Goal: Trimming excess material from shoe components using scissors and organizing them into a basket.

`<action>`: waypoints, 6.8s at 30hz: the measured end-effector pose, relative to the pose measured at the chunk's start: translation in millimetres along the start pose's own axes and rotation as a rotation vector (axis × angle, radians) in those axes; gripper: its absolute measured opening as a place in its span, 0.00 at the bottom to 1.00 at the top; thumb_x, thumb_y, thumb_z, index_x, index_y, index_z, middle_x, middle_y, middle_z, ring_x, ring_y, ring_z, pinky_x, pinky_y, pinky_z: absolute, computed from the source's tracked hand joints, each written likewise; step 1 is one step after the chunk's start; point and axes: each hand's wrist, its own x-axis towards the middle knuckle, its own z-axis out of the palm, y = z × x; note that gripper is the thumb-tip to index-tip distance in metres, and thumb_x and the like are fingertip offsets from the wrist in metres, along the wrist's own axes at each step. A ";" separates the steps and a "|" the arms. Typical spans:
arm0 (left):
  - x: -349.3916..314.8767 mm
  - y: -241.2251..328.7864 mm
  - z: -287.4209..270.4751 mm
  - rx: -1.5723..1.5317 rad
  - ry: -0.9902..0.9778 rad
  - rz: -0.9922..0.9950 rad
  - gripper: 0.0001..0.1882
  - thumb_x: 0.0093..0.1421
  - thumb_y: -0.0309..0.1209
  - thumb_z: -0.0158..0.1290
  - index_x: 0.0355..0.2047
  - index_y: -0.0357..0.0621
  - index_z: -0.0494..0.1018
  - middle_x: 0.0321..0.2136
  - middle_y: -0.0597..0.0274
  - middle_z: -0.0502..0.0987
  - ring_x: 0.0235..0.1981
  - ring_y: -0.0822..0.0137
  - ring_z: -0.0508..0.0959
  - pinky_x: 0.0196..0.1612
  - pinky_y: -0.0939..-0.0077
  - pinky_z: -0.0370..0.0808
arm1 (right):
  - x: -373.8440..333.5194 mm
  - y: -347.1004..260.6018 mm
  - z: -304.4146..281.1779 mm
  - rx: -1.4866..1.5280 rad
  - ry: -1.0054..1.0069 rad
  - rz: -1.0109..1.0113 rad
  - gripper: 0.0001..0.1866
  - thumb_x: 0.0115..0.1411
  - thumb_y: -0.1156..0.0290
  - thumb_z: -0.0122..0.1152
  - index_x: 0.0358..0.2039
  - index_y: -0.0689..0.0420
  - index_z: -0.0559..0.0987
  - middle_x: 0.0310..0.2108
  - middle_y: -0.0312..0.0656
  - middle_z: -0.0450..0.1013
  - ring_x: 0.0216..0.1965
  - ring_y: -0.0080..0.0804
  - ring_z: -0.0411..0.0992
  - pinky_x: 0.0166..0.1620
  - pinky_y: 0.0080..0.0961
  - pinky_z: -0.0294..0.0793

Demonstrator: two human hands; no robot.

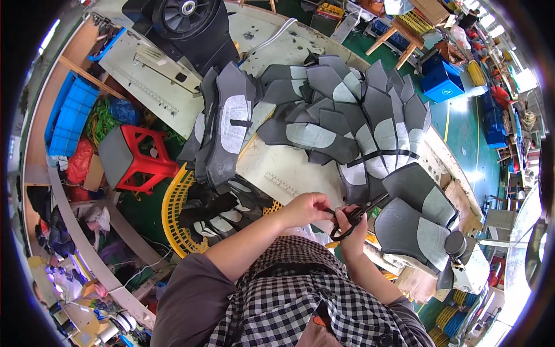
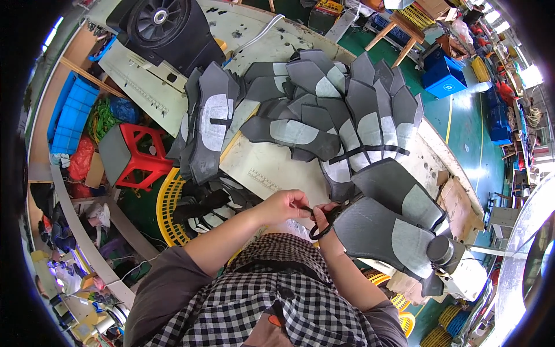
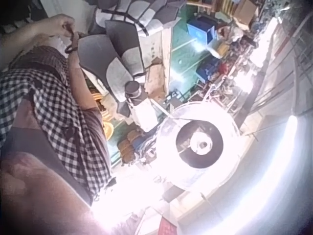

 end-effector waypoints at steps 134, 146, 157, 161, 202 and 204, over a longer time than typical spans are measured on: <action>-151.5 -60.8 -46.6 -0.623 0.794 0.015 0.26 0.47 0.18 0.57 0.49 0.39 0.69 0.43 0.62 0.75 0.43 0.66 0.75 0.47 0.71 0.70 | -60.8 24.5 -22.7 -0.646 -0.545 0.113 0.16 0.51 0.62 0.66 0.32 0.59 0.72 0.25 0.43 0.72 0.28 0.30 0.70 0.35 0.25 0.69; -166.4 -105.5 -26.8 -1.085 0.726 0.046 0.22 0.55 0.30 0.57 0.49 0.40 0.68 0.45 0.60 0.74 0.46 0.62 0.73 0.51 0.65 0.68 | -37.0 66.0 15.3 -0.323 -0.946 0.778 0.24 0.63 0.52 0.49 0.42 0.64 0.73 0.20 0.29 0.63 0.22 0.18 0.64 0.28 0.16 0.66; -179.5 -117.0 -24.2 -1.142 0.477 0.030 0.25 0.59 0.35 0.52 0.55 0.41 0.62 0.52 0.57 0.69 0.53 0.57 0.68 0.57 0.59 0.61 | -30.4 51.4 9.0 -0.316 -1.208 0.843 0.31 0.61 0.41 0.42 0.38 0.62 0.74 0.18 0.31 0.64 0.21 0.18 0.63 0.30 0.15 0.63; -176.3 -113.6 -14.7 -1.196 0.434 0.117 0.27 0.58 0.38 0.52 0.56 0.40 0.61 0.53 0.56 0.68 0.54 0.56 0.67 0.58 0.58 0.60 | -33.2 52.0 -6.3 -0.310 -1.207 0.865 0.29 0.62 0.43 0.42 0.36 0.61 0.74 0.17 0.30 0.62 0.20 0.18 0.63 0.28 0.16 0.67; -137.1 -118.5 4.4 -1.123 0.740 0.026 0.21 0.59 0.37 0.51 0.49 0.39 0.68 0.46 0.56 0.74 0.46 0.59 0.74 0.52 0.63 0.68 | -15.9 72.2 20.3 -0.390 -0.977 0.737 0.34 0.56 0.34 0.44 0.27 0.58 0.68 0.12 0.31 0.57 0.13 0.22 0.57 0.19 0.20 0.59; -140.3 -121.3 3.7 -1.182 0.705 0.128 0.20 0.56 0.31 0.53 0.49 0.38 0.68 0.46 0.56 0.74 0.46 0.59 0.74 0.52 0.62 0.68 | -20.5 59.5 16.7 -0.394 -0.902 0.730 0.33 0.56 0.35 0.43 0.27 0.59 0.68 0.12 0.32 0.58 0.13 0.22 0.57 0.19 0.20 0.59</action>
